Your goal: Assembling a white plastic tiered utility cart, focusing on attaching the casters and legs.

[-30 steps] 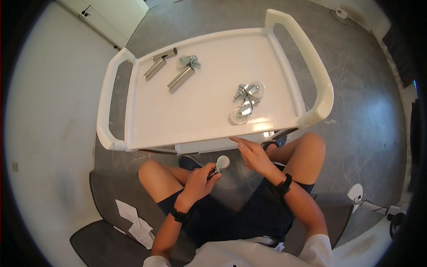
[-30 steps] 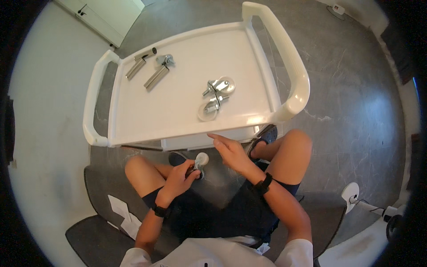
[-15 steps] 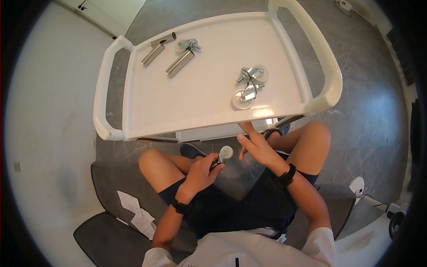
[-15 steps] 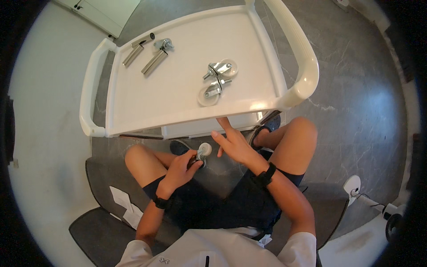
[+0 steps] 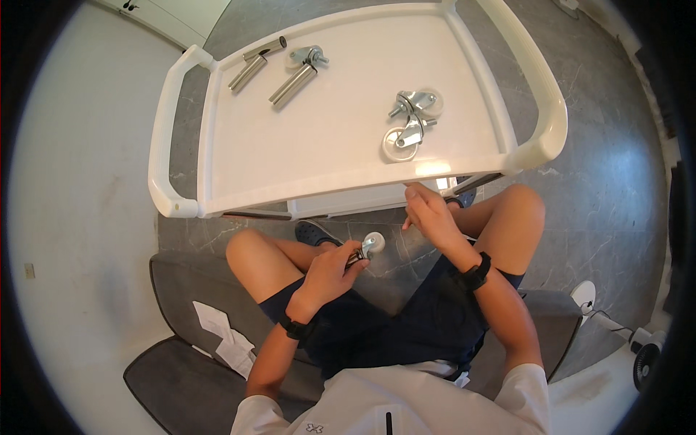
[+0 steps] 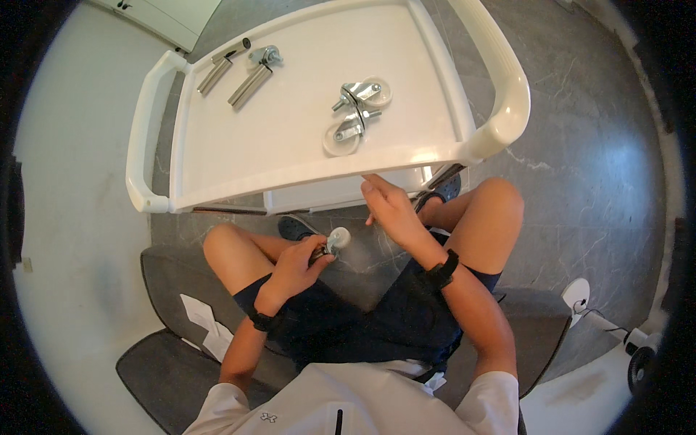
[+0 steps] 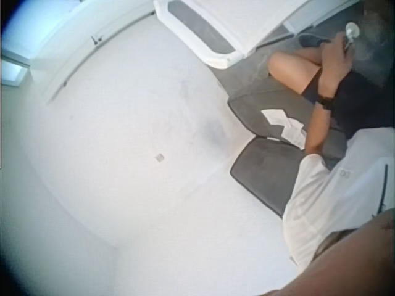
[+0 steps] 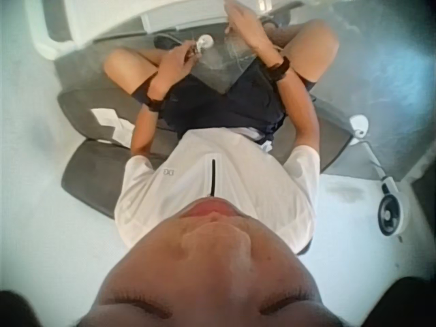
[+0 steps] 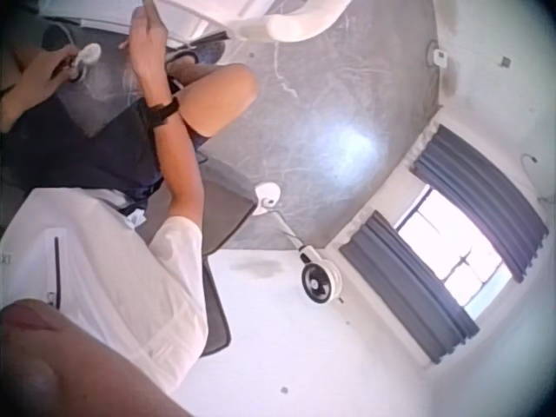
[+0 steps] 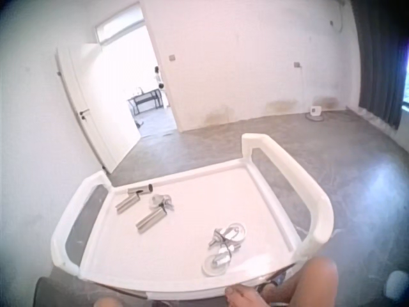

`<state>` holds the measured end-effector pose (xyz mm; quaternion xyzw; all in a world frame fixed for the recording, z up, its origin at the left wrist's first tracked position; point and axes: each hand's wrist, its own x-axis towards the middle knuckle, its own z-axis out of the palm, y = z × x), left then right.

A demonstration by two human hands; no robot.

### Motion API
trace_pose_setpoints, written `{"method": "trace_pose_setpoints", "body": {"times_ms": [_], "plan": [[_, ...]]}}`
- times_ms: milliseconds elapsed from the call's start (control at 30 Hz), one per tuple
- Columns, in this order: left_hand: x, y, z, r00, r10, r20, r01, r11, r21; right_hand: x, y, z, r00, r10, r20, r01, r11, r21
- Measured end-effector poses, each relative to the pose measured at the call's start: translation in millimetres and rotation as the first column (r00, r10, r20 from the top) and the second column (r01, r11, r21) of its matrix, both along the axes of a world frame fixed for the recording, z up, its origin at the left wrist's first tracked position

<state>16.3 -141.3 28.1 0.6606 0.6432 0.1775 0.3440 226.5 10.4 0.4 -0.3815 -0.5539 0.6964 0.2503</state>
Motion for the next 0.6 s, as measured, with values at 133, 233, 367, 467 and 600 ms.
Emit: {"method": "trace_pose_setpoints", "body": {"times_ms": [133,233,367,467,600], "plan": [[-1.2,-1.7,-8.4,0.995,0.079,0.064,-0.081,0.996,0.032,0.1,-1.2,1.1,0.996,-0.008,-0.086,0.003,0.998,-0.058],[-2.1,0.5,-7.3,0.993,0.091,0.069,-0.095,0.994,0.049,-2.9,-4.5,4.9,0.998,0.033,-0.057,-0.035,0.999,-0.035],[-2.5,3.1,-4.8,0.998,0.055,0.034,-0.058,0.993,0.106,-1.8,-4.8,8.4,0.998,0.064,-0.021,-0.065,0.998,-0.025],[-3.5,4.2,-4.8,0.995,0.064,0.073,-0.072,0.992,0.105,-2.3,-5.1,11.8,0.998,0.064,-0.015,-0.064,0.998,-0.025],[-0.2,7.4,1.7,0.992,0.098,0.084,-0.101,0.994,0.032,-0.2,-4.1,7.8,0.996,0.083,-0.025,-0.085,0.995,-0.049]]}}
